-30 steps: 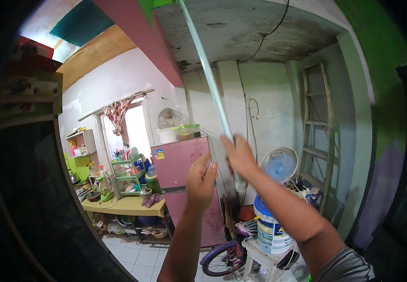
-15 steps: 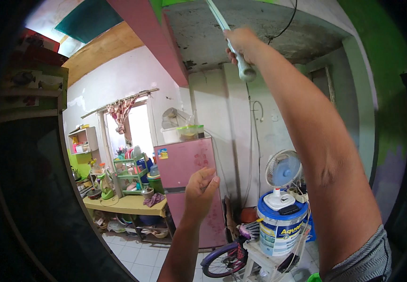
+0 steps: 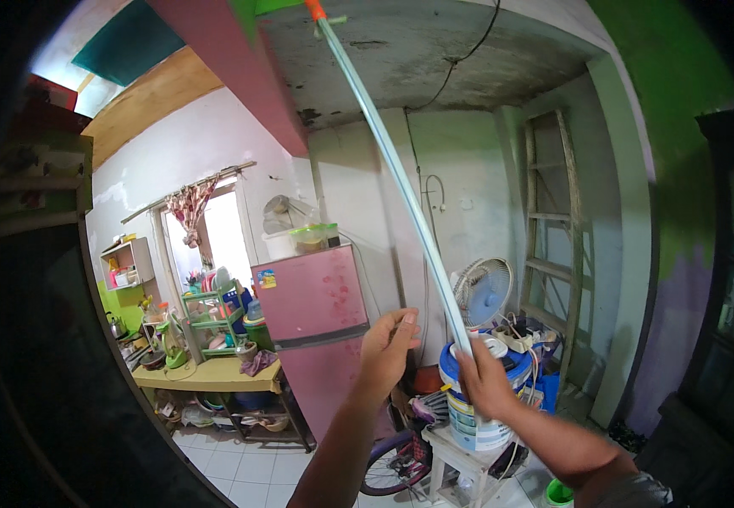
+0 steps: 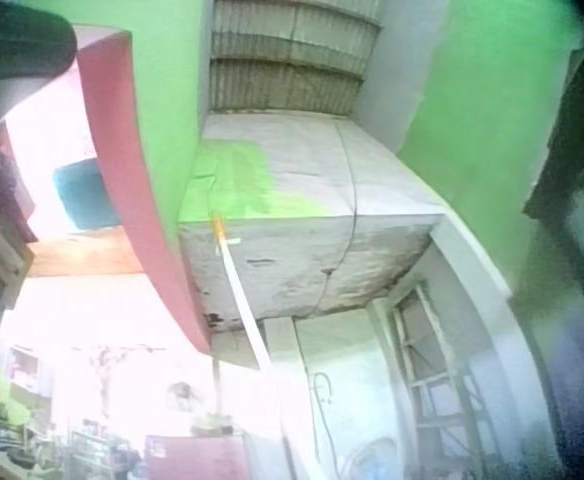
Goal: The person uses a long-handled paint roller to apply green paint to the ceiling. They repeatedly roll the roller on the ceiling surface, moving it back and forth to cover the area.
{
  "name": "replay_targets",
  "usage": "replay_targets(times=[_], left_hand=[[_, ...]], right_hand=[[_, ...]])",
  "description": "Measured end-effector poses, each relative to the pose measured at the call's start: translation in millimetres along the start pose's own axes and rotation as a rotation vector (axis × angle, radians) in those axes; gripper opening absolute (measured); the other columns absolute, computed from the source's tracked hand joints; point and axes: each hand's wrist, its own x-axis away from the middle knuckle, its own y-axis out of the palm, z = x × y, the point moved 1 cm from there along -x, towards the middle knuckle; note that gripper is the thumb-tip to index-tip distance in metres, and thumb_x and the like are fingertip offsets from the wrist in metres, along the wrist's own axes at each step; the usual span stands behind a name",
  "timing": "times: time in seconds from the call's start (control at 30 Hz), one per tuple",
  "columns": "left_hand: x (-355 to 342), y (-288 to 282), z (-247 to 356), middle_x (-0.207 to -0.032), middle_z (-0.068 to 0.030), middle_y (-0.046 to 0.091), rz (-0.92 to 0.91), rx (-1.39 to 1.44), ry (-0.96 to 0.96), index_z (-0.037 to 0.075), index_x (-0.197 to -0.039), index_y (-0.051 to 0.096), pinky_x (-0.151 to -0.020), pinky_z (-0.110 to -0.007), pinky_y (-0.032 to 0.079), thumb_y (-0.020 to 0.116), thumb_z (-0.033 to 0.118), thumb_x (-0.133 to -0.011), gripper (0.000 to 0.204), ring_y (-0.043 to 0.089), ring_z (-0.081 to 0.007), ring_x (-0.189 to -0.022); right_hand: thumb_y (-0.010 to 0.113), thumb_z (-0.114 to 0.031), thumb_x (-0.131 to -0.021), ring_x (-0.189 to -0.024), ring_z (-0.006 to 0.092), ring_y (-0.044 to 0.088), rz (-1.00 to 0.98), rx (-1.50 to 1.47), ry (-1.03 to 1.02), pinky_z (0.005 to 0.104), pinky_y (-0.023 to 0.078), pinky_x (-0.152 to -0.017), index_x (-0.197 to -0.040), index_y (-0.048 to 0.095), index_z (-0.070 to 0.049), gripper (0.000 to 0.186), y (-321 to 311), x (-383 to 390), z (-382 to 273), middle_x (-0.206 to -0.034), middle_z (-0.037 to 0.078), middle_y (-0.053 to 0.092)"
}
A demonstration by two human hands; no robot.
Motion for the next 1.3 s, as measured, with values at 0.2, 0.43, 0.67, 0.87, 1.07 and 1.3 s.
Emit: replay_targets(times=[0.2,0.43,0.67,0.87,1.07,1.3], left_hand=[[6,89,4,-0.118,-0.0202,0.057,-0.104,0.31,-0.118,-0.008,-0.135,0.038,-0.087,-0.04,0.053,0.036,0.043,-0.105,0.059,0.061,-0.0274,-0.101],[49,154,-1,-0.075,-0.0087,0.047,-0.084,0.323,-0.016,-0.001,-0.116,0.04,-0.043,-0.031,0.048,0.031,0.036,-0.107,0.039,0.05,-0.0153,-0.052],[81,202,-12,-0.073,-0.0051,0.044,-0.084,0.381,-0.069,0.006,-0.105,0.04,-0.041,-0.025,0.041,0.031,0.037,-0.107,0.032,0.045,-0.0103,-0.051],[74,206,-8,-0.071,-0.0068,0.045,-0.057,0.315,-0.088,0.006,-0.104,0.04,-0.039,-0.026,0.041,0.03,0.038,-0.107,0.034,0.045,-0.0124,-0.05],[28,162,1,-0.077,-0.0087,0.051,-0.079,0.275,-0.06,0.002,-0.118,0.042,-0.044,-0.028,0.046,0.038,0.042,-0.104,0.042,0.052,-0.0155,-0.055],[-8,114,30,-0.127,-0.0144,0.048,0.119,0.036,0.066,-0.001,-0.141,0.037,-0.087,-0.036,0.051,0.05,0.041,-0.101,0.059,0.056,-0.0239,-0.107]], right_hand=[[0.053,-0.015,-0.099,-0.061,0.0158,0.056,-0.008,-0.083,0.16,0.0329,0.046,-0.057,-0.106,0.055,0.001,0.017,-20,160,101,-0.068,0.009,0.058],[0.058,-0.013,-0.096,-0.069,0.0213,0.061,0.088,0.046,-0.079,0.0341,0.045,-0.057,-0.118,0.059,-0.004,0.024,-58,250,115,-0.083,0.013,0.064],[0.055,-0.01,-0.096,-0.069,0.0233,0.058,0.121,0.564,-0.37,0.0358,0.044,-0.058,-0.115,0.057,0.0,0.021,-91,300,143,-0.081,0.015,0.061],[0.052,-0.012,-0.099,-0.054,0.0124,0.05,0.033,-0.052,0.107,0.0312,0.037,-0.046,-0.105,0.056,-0.005,0.011,-95,283,112,-0.065,0.003,0.051],[0.052,-0.02,-0.1,-0.055,0.0116,0.05,-0.055,-0.339,0.117,0.0286,0.041,-0.051,-0.114,0.055,-0.001,0.024,-64,234,80,-0.065,0.002,0.054],[0.051,-0.027,-0.102,-0.05,0.0084,0.049,0.041,-0.3,0.045,0.0264,0.039,-0.044,-0.098,0.053,-0.003,0.025,-18,94,43,-0.061,0.0,0.051]])
